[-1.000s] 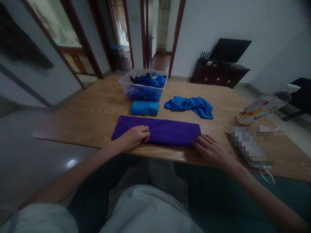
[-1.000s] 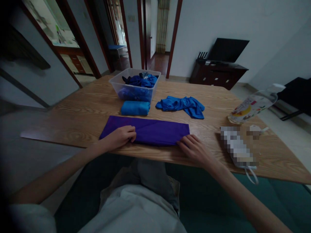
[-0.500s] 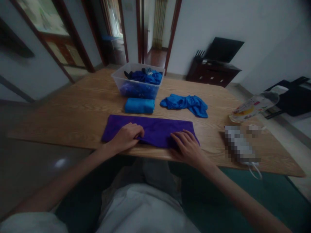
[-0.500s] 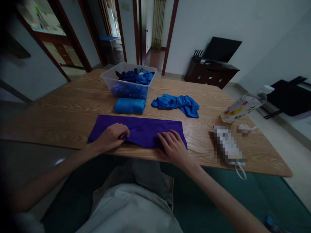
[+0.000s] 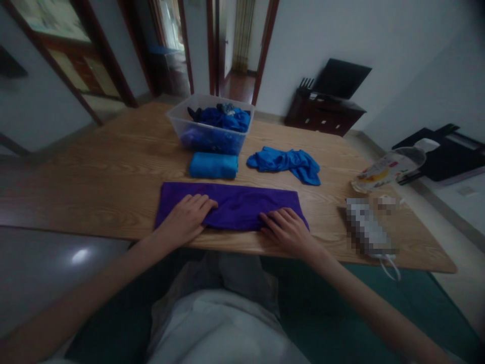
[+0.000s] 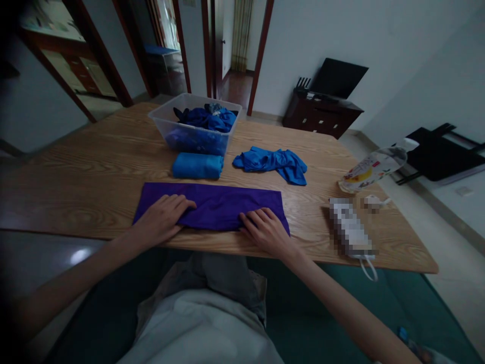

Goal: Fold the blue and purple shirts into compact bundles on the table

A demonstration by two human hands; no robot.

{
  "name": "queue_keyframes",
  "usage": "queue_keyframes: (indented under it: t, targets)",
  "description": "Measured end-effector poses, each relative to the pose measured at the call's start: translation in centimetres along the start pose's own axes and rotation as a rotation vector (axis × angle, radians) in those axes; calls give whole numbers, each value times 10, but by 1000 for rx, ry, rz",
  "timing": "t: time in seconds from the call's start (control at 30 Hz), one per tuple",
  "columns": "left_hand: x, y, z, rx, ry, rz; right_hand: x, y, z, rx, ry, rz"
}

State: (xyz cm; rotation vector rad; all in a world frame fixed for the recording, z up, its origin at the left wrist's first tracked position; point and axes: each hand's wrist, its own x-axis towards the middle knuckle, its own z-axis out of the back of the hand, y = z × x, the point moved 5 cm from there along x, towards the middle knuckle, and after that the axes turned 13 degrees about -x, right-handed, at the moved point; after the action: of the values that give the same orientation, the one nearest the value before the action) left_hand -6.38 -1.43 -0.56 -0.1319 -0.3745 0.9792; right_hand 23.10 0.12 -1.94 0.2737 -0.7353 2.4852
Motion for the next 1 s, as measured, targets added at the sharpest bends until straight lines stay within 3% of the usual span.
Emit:
queue_keyframes:
  t: [0.2, 0.4, 0.5, 0.63, 0.7, 0.8, 0.87, 1.0]
  targets:
    - [-47, 36, 8, 140, 66, 109, -37, -22, -1, 34, 54, 87]
    - [-67, 58, -1, -113, 150, 180, -72, -42, 8, -32, 101, 118]
    - [-75, 59, 6, -246, 182, 238, -79, -51, 11, -25, 111, 79]
    - [-77, 45, 33, -621, 477, 262, -73, -65, 15, 113, 208, -25]
    - [-65, 38, 46, -731, 538, 274, -61, -70, 17, 169, 231, -152]
    - [-33, 46, 47, -514, 270, 244, -41, -64, 11, 237, 187, -262]
    - [-22, 58, 29, -255, 112, 251, -31, -51, -1, 269, 178, -227]
    - [-44, 81, -14, -110, -13, 381, -29, -36, -29, 271, 225, -182]
